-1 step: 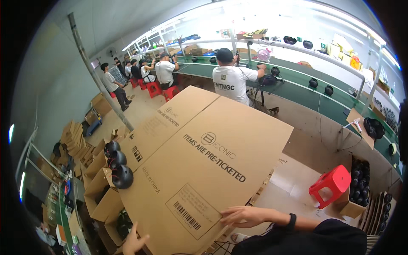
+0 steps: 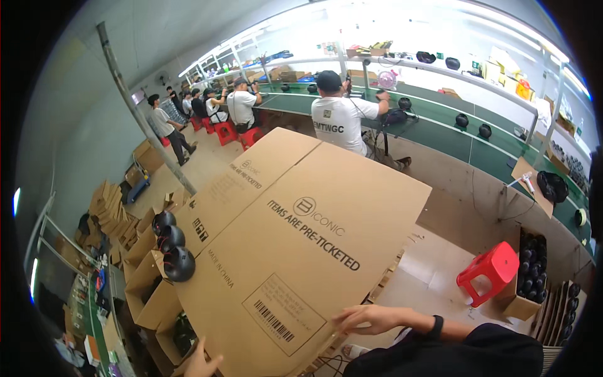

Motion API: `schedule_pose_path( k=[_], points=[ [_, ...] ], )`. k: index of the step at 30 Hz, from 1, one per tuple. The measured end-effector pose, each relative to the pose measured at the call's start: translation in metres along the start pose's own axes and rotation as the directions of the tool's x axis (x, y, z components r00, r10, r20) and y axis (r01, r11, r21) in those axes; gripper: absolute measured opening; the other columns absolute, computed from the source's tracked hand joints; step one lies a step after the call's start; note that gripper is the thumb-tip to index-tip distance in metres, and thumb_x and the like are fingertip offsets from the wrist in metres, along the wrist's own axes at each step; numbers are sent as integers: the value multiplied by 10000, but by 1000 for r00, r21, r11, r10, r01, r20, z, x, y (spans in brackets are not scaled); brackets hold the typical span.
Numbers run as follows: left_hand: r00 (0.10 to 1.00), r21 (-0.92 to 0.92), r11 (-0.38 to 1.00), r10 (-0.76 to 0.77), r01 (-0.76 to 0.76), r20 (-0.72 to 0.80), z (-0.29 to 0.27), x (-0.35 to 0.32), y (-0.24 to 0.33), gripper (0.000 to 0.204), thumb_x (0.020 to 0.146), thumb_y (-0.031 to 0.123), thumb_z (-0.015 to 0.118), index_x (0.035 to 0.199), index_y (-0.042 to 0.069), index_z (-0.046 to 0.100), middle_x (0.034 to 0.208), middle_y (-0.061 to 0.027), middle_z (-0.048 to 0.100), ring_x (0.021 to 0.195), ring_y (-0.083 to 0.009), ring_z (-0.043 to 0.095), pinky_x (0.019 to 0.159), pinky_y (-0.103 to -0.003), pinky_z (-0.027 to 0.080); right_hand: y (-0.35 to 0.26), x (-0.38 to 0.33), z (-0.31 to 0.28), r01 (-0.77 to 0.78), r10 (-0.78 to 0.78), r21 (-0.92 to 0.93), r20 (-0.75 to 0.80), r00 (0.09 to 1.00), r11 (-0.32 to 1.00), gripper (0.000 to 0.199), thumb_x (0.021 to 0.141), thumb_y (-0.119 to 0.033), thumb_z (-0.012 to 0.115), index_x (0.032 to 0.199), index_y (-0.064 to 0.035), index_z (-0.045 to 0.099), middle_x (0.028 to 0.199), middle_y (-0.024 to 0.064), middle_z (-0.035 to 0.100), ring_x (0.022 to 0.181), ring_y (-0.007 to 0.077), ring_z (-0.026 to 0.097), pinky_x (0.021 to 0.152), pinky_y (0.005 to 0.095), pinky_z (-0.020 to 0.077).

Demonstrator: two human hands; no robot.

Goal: Assembling and applying adhesive to black plastic electronic housing components in a factory.

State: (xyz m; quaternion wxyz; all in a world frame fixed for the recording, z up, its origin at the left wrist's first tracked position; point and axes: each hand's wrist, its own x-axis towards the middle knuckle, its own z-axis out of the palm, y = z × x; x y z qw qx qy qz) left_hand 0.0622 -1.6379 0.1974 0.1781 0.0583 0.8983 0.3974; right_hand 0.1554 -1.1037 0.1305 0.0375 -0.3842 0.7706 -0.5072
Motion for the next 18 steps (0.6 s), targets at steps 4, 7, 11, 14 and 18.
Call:
schedule_pose_path(
  k=[4, 7, 11, 14, 18],
  points=[
    [967, 279, 928, -218, 247, -131, 50, -85, 122, 634, 889, 217, 716, 1421, -14, 459, 1330, -276, 569, 1259, -395, 533, 1034, -440, 437, 4, -92, -35, -420, 438, 130, -350, 828, 898, 218, 871, -27, 647, 1081, -44, 701, 1140, 129, 678, 1070, 239, 638, 838, 331, 544],
    [983, 385, 918, -28, 98, -182, 101, -111, 181, 601, 907, 220, 693, 1408, -25, 468, 1329, -278, 570, 1230, -405, 557, 1022, -431, 447, 20, -167, -65, -560, 667, 364, -456, 589, 744, 200, 807, -5, 665, 998, -16, 721, 900, 79, 735, 795, 155, 705, 706, 294, 573],
    [958, 19, 999, -53, 50, 282, 216, -68, 260, 462, 948, 159, 656, 1345, -45, 536, 1285, -207, 619, 1202, -279, 595, 997, -371, 475, -2, -219, -111, -460, 675, 496, -493, 549, 736, 142, 954, -66, 633, 1039, 8, 720, 853, 79, 734, 756, 132, 723, 672, 266, 585],
    [890, -304, 950, 200, -73, 410, 360, 6, 308, 356, 949, 76, 649, 1283, -35, 597, 1171, -145, 671, 1016, -223, 662, 901, -317, 517, 7, -254, -135, -282, 522, 459, -564, 640, 842, 273, 1001, -21, 500, 1223, 6, 657, 884, 103, 733, 813, 166, 723, 733, 293, 593],
    [650, -462, 771, 626, -437, 431, 543, 64, 428, 328, 878, -9, 688, 1193, -71, 622, 1023, -123, 701, 946, -215, 690, 816, -310, 540, -10, -307, -165, 11, 564, 746, -513, 648, 666, 421, 1034, -120, 492, 1445, -36, 455, 1203, 106, 655, 1094, 170, 636, 944, 326, 538]
  ],
)
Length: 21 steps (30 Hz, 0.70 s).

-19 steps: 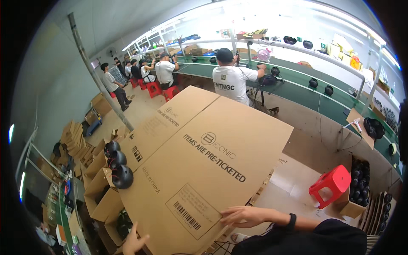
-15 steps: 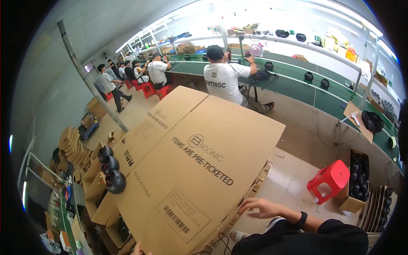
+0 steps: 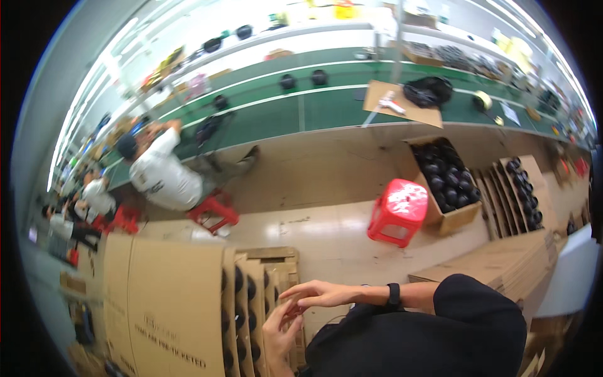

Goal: Assembling and applying adhesive to black plastic electronic housing components in a factory.

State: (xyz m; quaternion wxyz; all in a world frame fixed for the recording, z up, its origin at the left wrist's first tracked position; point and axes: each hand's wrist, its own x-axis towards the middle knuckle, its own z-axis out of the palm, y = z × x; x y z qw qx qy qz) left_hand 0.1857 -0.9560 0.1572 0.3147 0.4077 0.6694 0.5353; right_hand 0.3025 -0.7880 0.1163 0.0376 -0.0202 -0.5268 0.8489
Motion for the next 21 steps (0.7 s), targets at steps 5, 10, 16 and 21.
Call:
schedule_pose_path(
  k=[5, 10, 16, 21],
  points=[
    [909, 345, 841, 390, -417, 149, 85, 121, -2, 121, 913, 67, 671, 989, -24, 697, 806, -173, 686, 700, -273, 685, 643, -340, 527, -33, -50, -93, 95, -167, 713, 32, 985, 695, 590, 993, -122, 531, 1521, 5, 300, 1425, 166, 491, 1291, 238, 524, 1142, 403, 388],
    [920, 260, 893, 306, -367, 247, 147, 215, -29, 211, 981, 151, 588, 863, 12, 696, 636, -146, 604, 527, -226, 592, 513, -357, 450, -55, -77, -134, 336, -255, 637, -219, 942, 694, 637, 985, -87, 494, 1547, 11, 212, 1553, 202, 321, 1440, 286, 340, 1214, 425, 254],
    [914, -222, 975, 116, -29, 390, 200, 339, -29, 118, 905, 40, 681, 1005, -16, 708, 765, -89, 662, 652, -98, 613, 565, -260, 492, -86, -66, -232, 554, -409, 298, -430, 805, 778, 817, 954, -149, 561, 1581, -42, 49, 1611, 223, 194, 1499, 312, 220, 1239, 456, 135],
    [793, -40, 915, 370, -402, 485, 221, 461, 8, 124, 919, 79, 670, 978, -26, 698, 799, -122, 680, 654, -189, 658, 595, -298, 515, -156, -35, -311, 587, -336, 664, -482, 809, 463, 864, 940, -178, 589, 1582, -42, 27, 1627, 218, 138, 1514, 303, 173, 1233, 445, 137]
  ],
)
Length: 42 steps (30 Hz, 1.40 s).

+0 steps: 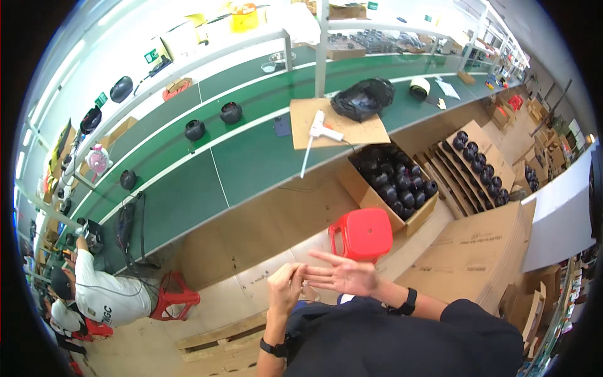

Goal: Assembling and applying adhesive to black plastic electronic housing components in a factory.

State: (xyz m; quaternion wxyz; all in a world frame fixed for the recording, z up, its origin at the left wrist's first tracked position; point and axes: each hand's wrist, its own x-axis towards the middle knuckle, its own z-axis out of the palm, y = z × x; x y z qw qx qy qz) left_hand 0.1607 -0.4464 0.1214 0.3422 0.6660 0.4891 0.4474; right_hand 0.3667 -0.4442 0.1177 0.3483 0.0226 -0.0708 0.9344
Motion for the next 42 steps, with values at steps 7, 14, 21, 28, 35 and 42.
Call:
schedule_pose_path(
  k=[7, 14, 21, 28, 35, 42],
  points=[
    [949, -30, 953, -299, 303, 103, -22, 138, -53, 206, 932, 137, 670, 818, -35, 675, 614, -118, 608, 531, -156, 571, 509, -291, 435, -48, 97, -2, 145, -183, -579, -7, 983, 802, 928, 911, -185, 616, 1585, -60, -9, 1639, 206, 90, 1515, 331, 155, 1239, 443, 117],
    [973, -24, 990, -132, 139, 187, -24, 263, -96, 215, 939, 134, 656, 801, -28, 681, 605, -35, 609, 522, -127, 523, 512, -279, 419, -138, 180, -43, 286, -302, -294, -10, 953, 912, 974, 895, -315, 634, 1569, -3, 3, 1623, 240, 113, 1510, 355, 155, 1241, 478, 111],
    [587, 46, 680, -664, 732, 463, -43, 443, -232, 497, 1006, 329, 572, 620, 21, 633, 527, -12, 581, 497, -79, 550, 455, -241, 405, -242, 249, -119, 144, 0, -904, 157, 988, 402, 494, 932, -119, 562, 1403, 22, 508, 1505, 204, 445, 1407, 327, 421, 1146, 433, 340],
    [991, 529, 845, -3, 73, -131, -89, 669, -471, 1235, 661, 424, 895, 1475, -158, 172, 1491, -365, 307, 1404, -422, 341, 1173, -424, 287, -391, 201, -242, -796, -865, -385, 12, 501, -467, 666, 748, 122, 540, 1397, -15, 477, 1379, 231, 506, 1281, 388, 500, 1052, 433, 435],
    [994, 509, 860, 30, 27, -103, -83, 735, -496, 1259, 546, 389, 944, 1489, -72, 248, 1395, -306, 445, 1278, -406, 490, 1081, -434, 418, -438, 245, -309, -875, -869, -149, -128, 479, -460, 883, 679, 75, 593, 1508, -56, 318, 1320, 261, 459, 1228, 456, 456, 1027, 479, 418],
    [960, 406, 896, -250, 181, 123, -78, 498, -418, 1357, 432, 245, 977, 1535, 34, 215, 1527, -260, 323, 1387, -420, 380, 1127, -468, 371, -454, 266, -312, -913, -905, -140, -138, 402, -384, 819, 704, 47, 557, 1489, -89, 369, 1164, 226, 535, 1039, 427, 538, 883, 476, 455]
  ],
)
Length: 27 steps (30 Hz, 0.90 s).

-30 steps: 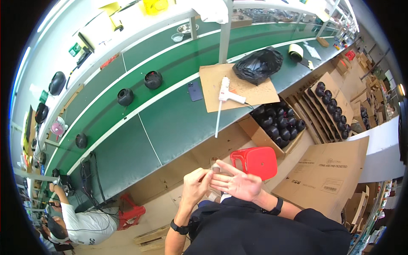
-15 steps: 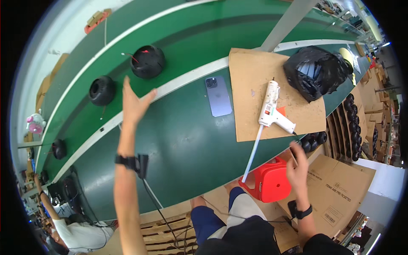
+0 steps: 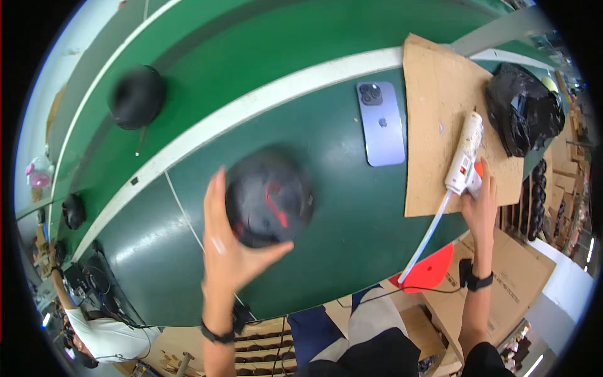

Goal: Assembling and applying adhesive to black plastic electronic housing components in a factory.

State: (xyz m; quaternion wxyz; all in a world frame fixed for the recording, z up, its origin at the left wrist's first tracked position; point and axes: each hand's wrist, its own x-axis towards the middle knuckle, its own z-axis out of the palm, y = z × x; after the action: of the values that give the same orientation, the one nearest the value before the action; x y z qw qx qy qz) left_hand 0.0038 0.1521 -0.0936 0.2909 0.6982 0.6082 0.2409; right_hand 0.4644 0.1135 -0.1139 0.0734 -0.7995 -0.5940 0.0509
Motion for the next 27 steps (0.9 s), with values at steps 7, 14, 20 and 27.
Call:
schedule_pose_path(
  k=[7, 14, 20, 27],
  points=[
    [923, -275, 886, -384, 374, 18, 7, -129, 47, 1258, 645, 210, 875, 1565, 67, 27, 1579, -295, 141, 1462, -447, 225, 1158, -531, 283, 22, 18, -3, 48, -71, 298, 67, 995, 953, 609, 788, -57, 563, 1389, -26, 468, 1149, 205, 632, 1039, 228, 607, 903, 328, 466],
    [876, -454, 860, -389, 234, -284, -50, -109, -10, 755, 750, 67, 711, 1441, 8, 413, 1037, -117, 548, 971, -241, 533, 869, -398, 465, -30, -13, -55, -319, 64, 921, 312, 948, 222, 393, 954, -202, 608, 1266, -50, 424, 774, 32, 434, 635, 118, 441, 590, 244, 369],
    [907, -91, 929, 369, -358, 202, -52, -35, -3, 416, 570, 86, 820, 979, 85, 741, 833, -52, 501, 805, -251, 519, 678, -353, 432, -101, -83, -80, -449, -235, 885, 466, 853, 125, 466, 887, -300, 698, 1217, -76, 457, 881, 88, 482, 669, 171, 535, 521, 326, 507],
    [906, -677, 727, 354, -111, 232, -24, 9, -47, 133, 703, -4, 804, 817, 34, 749, 859, -24, 617, 673, -96, 530, 578, -240, 405, -106, -147, -102, -651, -383, 692, 718, 581, 311, 615, 847, -317, 750, 1299, 36, 529, 1201, 214, 609, 1143, 297, 601, 894, 450, 554]
  ],
)
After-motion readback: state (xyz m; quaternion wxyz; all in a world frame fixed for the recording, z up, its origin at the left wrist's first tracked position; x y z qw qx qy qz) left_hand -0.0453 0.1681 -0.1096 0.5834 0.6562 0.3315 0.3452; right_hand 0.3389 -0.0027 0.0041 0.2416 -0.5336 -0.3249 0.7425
